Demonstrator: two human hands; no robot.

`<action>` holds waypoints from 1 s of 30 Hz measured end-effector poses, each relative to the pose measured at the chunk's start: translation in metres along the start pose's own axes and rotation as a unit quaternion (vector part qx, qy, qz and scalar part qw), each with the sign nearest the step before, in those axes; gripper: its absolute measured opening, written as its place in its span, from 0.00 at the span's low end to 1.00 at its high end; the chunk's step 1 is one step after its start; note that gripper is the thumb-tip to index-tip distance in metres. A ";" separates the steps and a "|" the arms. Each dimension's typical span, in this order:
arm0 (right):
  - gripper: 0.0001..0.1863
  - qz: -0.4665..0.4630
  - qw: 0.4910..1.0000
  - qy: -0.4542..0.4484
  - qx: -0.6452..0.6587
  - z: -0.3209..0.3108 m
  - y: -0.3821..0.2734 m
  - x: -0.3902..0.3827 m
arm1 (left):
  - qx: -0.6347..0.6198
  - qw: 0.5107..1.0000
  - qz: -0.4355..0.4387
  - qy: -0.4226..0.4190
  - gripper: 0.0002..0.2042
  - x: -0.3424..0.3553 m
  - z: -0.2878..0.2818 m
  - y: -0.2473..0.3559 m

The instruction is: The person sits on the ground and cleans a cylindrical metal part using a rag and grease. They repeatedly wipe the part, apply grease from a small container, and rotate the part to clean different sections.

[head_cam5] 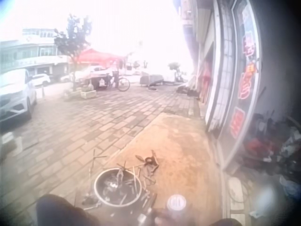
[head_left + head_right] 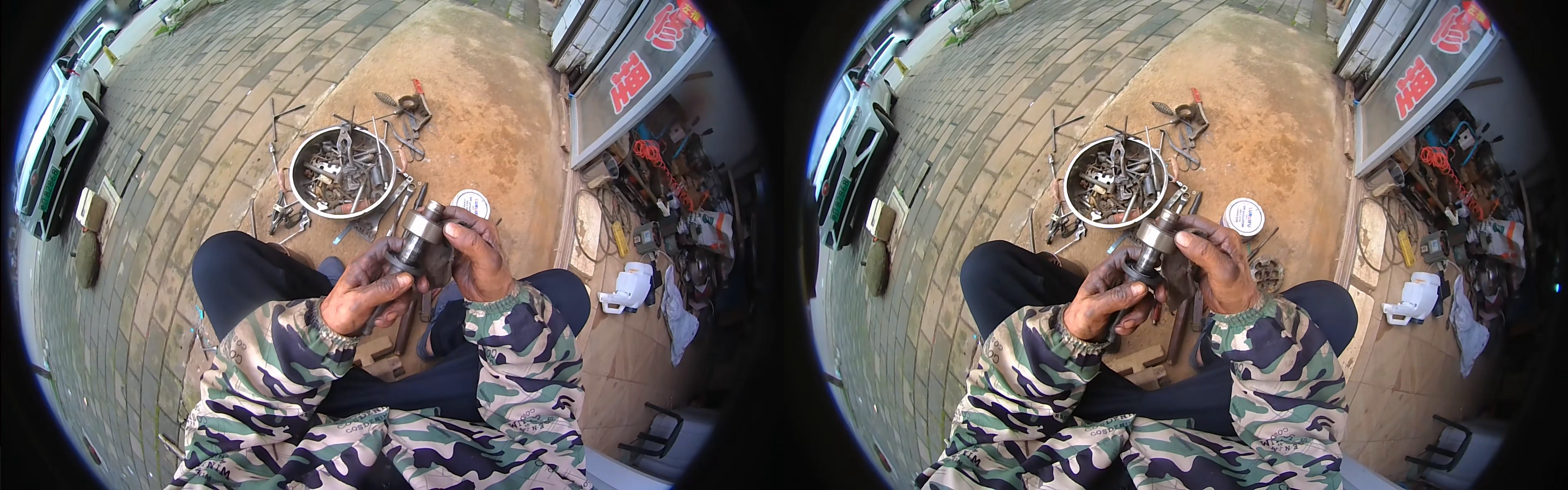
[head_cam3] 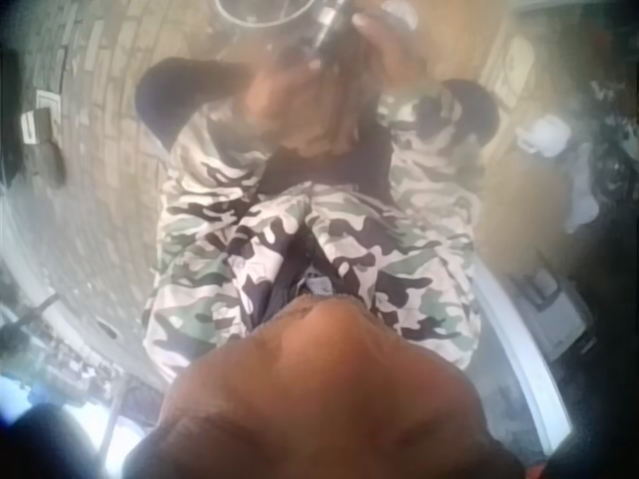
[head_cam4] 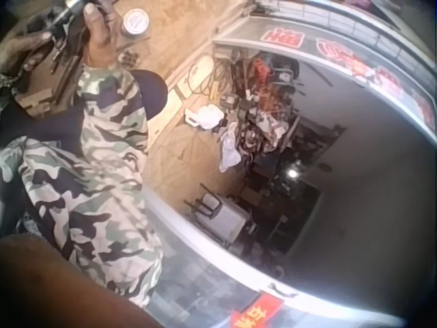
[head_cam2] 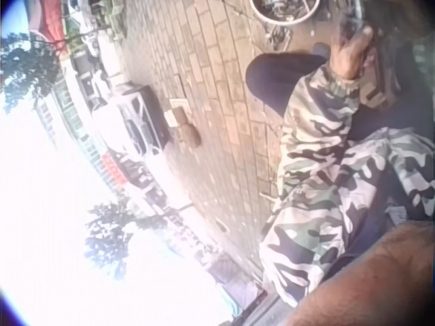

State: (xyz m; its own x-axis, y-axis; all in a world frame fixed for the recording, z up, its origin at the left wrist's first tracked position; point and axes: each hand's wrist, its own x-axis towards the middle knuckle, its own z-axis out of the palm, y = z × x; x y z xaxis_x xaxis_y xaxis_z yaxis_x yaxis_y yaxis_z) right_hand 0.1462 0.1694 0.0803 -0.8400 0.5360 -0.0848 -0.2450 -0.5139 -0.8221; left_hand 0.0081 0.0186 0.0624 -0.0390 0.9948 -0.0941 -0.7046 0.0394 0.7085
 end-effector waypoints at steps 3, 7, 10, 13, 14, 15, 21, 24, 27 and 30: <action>0.20 -0.005 0.999 0.028 -0.021 0.003 0.003 0.001 | -0.014 1.000 -0.020 0.011 0.23 -0.001 0.005 0.005; 0.18 0.001 1.000 0.025 -0.018 0.007 0.001 0.001 | -0.044 0.999 -0.019 0.002 0.24 -0.002 0.005 0.004; 0.18 0.020 0.999 0.024 -0.020 0.006 0.001 0.001 | -0.061 0.997 -0.039 0.011 0.24 -0.001 0.011 0.010; 0.19 0.028 0.999 0.025 -0.018 0.008 0.001 0.002 | -0.066 0.997 -0.040 0.019 0.24 -0.002 0.010 0.008; 0.19 0.028 0.999 0.028 -0.022 0.009 0.001 0.002 | -0.066 0.997 -0.041 0.022 0.24 -0.002 0.009 0.006; 0.19 0.028 0.999 0.032 -0.025 0.011 0.000 0.002 | -0.067 0.997 -0.041 0.025 0.24 -0.002 0.008 0.005; 0.20 0.044 0.997 0.047 -0.047 0.008 0.003 0.002 | -0.050 0.997 -0.047 0.025 0.24 -0.002 0.007 0.005; 0.19 0.044 0.997 0.047 -0.047 0.008 0.004 0.002 | -0.070 0.996 -0.051 0.025 0.24 -0.003 0.007 0.008; 0.19 0.033 0.997 0.042 -0.058 0.001 0.006 0.002 | -0.073 0.996 -0.049 0.024 0.23 -0.001 0.009 0.011; 0.20 -0.039 0.971 0.071 -0.223 0.004 0.005 0.003 | -0.079 0.996 -0.037 0.011 0.21 0.000 0.008 0.013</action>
State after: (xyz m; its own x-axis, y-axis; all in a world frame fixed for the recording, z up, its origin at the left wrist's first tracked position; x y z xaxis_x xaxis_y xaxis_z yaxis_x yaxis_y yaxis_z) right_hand 0.1404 0.1654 0.0779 -0.7438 0.6653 -0.0634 -0.0439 -0.1432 -0.9887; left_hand 0.0046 0.0199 0.0775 0.0025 0.9872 -0.1593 -0.8094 0.0956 0.5795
